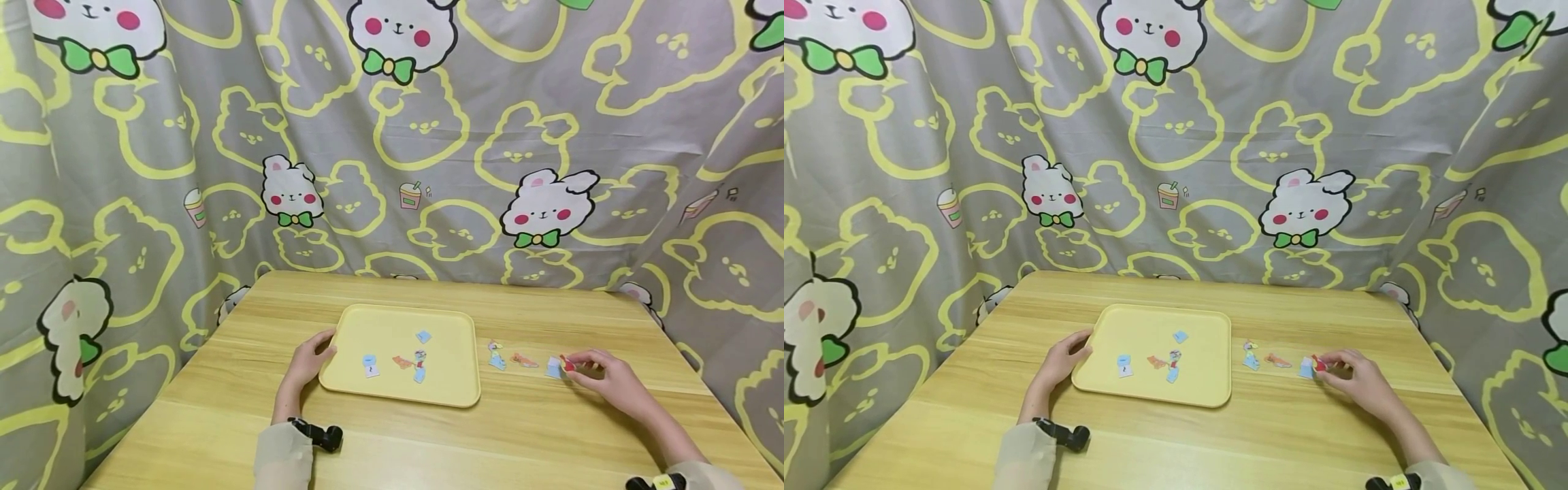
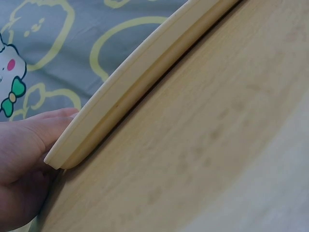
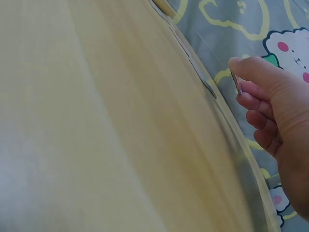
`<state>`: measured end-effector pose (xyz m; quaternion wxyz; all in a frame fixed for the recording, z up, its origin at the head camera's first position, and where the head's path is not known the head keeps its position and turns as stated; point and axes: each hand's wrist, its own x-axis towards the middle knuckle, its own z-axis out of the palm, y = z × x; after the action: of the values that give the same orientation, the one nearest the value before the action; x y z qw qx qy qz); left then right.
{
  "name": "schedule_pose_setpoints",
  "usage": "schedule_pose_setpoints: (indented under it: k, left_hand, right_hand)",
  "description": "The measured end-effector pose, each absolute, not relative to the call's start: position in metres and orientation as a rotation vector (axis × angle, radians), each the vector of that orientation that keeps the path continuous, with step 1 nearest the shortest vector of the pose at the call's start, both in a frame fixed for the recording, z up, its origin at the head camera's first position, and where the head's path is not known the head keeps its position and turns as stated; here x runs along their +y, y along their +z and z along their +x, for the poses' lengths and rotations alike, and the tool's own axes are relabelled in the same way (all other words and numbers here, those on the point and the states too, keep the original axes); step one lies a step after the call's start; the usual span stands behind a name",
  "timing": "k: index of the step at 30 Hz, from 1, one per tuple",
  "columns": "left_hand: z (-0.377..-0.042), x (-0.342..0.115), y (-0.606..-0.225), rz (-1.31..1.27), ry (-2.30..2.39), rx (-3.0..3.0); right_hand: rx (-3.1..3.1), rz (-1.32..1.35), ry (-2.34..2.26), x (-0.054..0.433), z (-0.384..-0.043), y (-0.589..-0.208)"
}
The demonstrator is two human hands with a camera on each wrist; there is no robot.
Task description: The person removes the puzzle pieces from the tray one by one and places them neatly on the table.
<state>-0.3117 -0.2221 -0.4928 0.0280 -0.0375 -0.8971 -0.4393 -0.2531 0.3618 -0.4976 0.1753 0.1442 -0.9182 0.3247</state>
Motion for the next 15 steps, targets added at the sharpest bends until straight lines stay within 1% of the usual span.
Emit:
schedule_pose_setpoints:
  k: [15]
  left_hand:
    - [-0.314, -0.222, -0.493, -0.116, -1.352, -2.771]
  right_hand:
    - [-2.598, 0.383, 0.856, 0.376, -0.246, -0.495]
